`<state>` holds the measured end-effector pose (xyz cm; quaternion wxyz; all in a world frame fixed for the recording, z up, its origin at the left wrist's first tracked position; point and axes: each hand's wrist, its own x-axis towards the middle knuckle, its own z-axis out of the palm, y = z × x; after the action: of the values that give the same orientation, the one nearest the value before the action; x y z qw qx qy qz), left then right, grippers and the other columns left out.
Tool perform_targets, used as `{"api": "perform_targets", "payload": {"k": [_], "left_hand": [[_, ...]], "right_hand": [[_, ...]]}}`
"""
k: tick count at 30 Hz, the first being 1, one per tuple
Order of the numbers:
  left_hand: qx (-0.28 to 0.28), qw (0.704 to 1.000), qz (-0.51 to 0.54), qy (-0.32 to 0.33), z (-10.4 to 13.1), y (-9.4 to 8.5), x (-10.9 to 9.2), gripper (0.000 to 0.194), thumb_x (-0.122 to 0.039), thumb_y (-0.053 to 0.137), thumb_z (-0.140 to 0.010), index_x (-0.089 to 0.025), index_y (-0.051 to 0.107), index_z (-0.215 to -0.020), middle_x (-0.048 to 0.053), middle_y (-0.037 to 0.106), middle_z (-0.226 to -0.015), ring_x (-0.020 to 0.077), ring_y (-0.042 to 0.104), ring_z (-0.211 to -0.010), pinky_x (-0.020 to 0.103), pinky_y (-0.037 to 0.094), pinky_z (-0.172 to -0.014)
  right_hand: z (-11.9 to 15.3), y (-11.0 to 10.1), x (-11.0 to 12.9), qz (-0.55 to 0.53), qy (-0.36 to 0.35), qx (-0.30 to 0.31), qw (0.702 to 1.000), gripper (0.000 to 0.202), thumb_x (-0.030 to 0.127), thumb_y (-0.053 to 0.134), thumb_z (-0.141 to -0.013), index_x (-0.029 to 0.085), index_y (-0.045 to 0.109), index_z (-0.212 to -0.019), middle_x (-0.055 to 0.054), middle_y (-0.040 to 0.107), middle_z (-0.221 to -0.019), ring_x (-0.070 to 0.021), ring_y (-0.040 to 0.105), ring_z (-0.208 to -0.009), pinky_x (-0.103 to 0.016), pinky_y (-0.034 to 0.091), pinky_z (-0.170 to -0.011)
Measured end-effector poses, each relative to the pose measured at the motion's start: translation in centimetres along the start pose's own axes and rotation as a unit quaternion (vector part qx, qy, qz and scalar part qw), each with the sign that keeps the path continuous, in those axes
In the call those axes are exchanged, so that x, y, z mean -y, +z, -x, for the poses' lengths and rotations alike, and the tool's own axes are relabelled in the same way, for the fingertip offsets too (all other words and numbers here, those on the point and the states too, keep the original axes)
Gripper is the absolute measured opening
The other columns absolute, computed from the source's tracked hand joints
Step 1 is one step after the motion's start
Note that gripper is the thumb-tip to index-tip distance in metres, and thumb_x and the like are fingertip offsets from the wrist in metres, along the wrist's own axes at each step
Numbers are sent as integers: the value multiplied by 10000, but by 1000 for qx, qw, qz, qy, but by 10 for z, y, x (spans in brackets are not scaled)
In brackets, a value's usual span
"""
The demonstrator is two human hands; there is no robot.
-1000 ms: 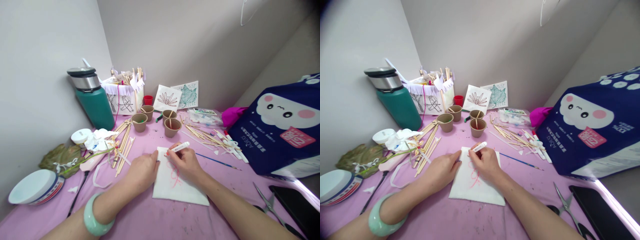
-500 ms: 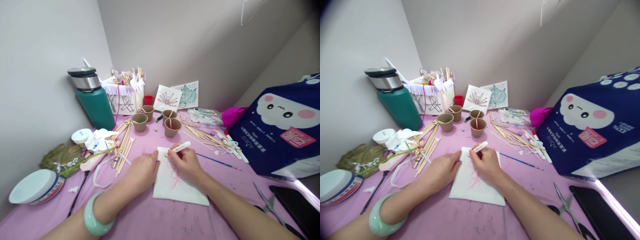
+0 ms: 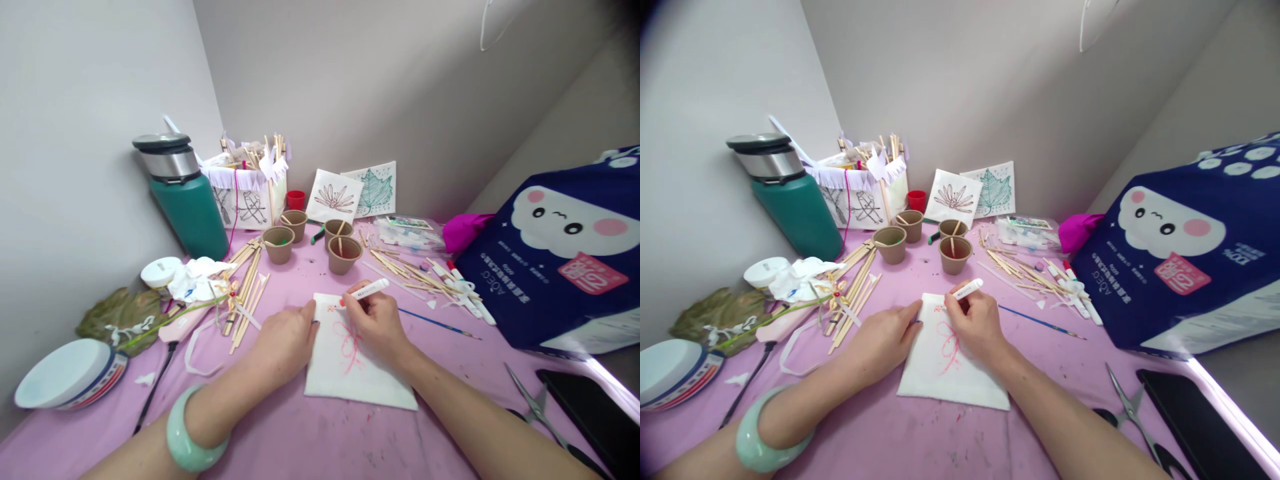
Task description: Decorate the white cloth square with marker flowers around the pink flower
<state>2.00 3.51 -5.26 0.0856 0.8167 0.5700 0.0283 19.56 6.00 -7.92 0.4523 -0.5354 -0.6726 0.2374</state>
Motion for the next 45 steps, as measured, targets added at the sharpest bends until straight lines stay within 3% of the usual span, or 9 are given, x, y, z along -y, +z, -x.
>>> {"api": "perform_targets", "payload": {"k": [25, 45], "left_hand": [[-7, 1000, 4, 4, 0, 1, 1, 207, -257, 360, -907, -193, 510, -1033, 76, 686, -859, 277, 659, -794, 352, 459, -616], [7, 1000, 4, -7, -1, 0, -1, 238, -259, 361, -910, -186, 510, -1081, 88, 684, -884, 264, 657, -822, 340, 463, -647]], "right_hand": [[-1, 0, 1, 44, 2, 18, 999, 190, 298, 496, -835, 179, 571, -707, 5, 572, -595, -128, 522, -539, -232, 347, -540], [0, 1, 0, 42, 10, 22, 999, 179, 302, 509, -823, 182, 566, -703, 20, 527, -548, -117, 482, -499, -215, 331, -492]]}}
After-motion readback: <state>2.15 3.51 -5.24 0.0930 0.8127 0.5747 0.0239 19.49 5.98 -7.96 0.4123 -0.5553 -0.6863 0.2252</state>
